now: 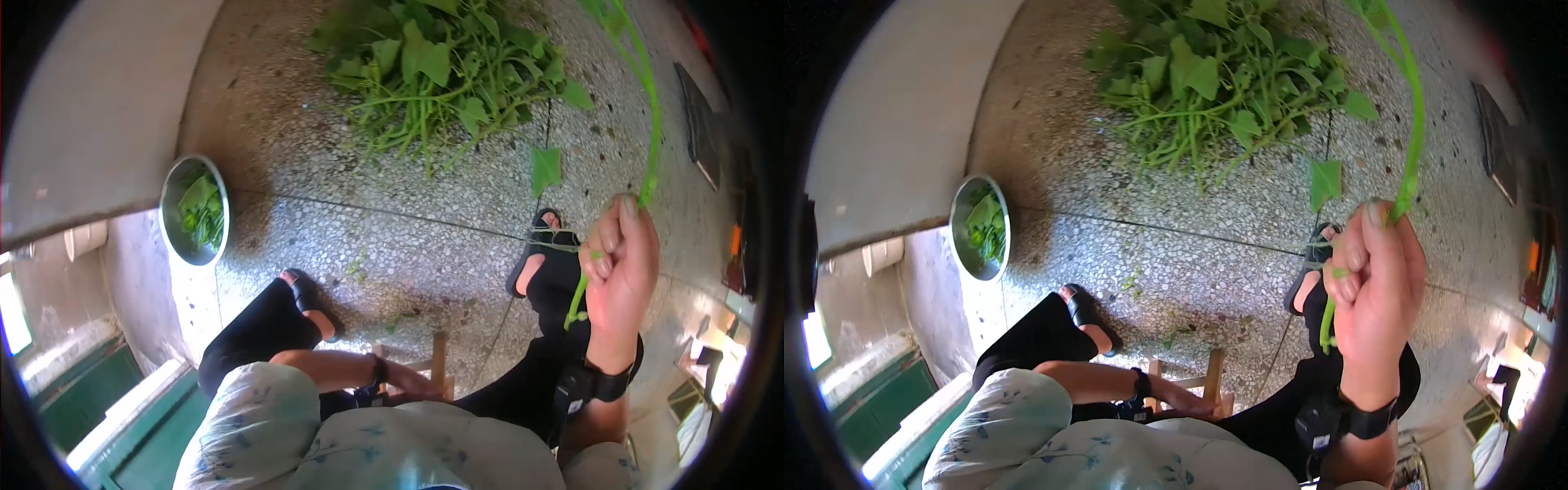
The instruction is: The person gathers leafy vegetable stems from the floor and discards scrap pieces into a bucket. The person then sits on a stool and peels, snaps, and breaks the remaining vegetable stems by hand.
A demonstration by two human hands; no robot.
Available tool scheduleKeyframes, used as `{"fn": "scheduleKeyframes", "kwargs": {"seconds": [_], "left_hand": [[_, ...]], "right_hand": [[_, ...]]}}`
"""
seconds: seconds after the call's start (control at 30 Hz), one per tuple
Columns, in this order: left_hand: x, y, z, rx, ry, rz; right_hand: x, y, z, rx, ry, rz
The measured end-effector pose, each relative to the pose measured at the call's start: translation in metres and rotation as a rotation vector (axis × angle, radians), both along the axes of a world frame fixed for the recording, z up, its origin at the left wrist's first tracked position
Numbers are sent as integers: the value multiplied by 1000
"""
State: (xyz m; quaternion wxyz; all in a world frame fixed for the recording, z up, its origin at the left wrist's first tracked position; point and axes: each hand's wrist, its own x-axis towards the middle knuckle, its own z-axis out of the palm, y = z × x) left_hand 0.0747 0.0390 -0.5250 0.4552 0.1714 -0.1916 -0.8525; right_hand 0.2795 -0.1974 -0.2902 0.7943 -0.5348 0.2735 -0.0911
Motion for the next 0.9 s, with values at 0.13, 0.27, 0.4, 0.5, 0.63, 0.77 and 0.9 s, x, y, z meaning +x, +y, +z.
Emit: {"fn": "scheduleKeyframes", "kwargs": {"seconds": [0.13,0.27,0.4,0.5,0.63,0.77,0.9], "left_hand": [[38,9,-11,36,-533,172],[122,25,69,116,-1367,380],[139,19,179,383,-1377,1204],[127,2,225,243,-1603,1329],[108,-6,232,315,-1622,1487],[102,-12,222,466,-1378,1361],[98,-23,225,535,-1253,1132]], "right_hand": [[-14,16,2,108,-124,125],[-20,50,1,205,-159,135],[-35,83,-8,190,-204,248],[-46,103,-3,263,-284,314],[-63,110,-7,273,-318,365],[-84,107,-17,264,-315,362],[-101,95,-19,54,-321,338]]}}
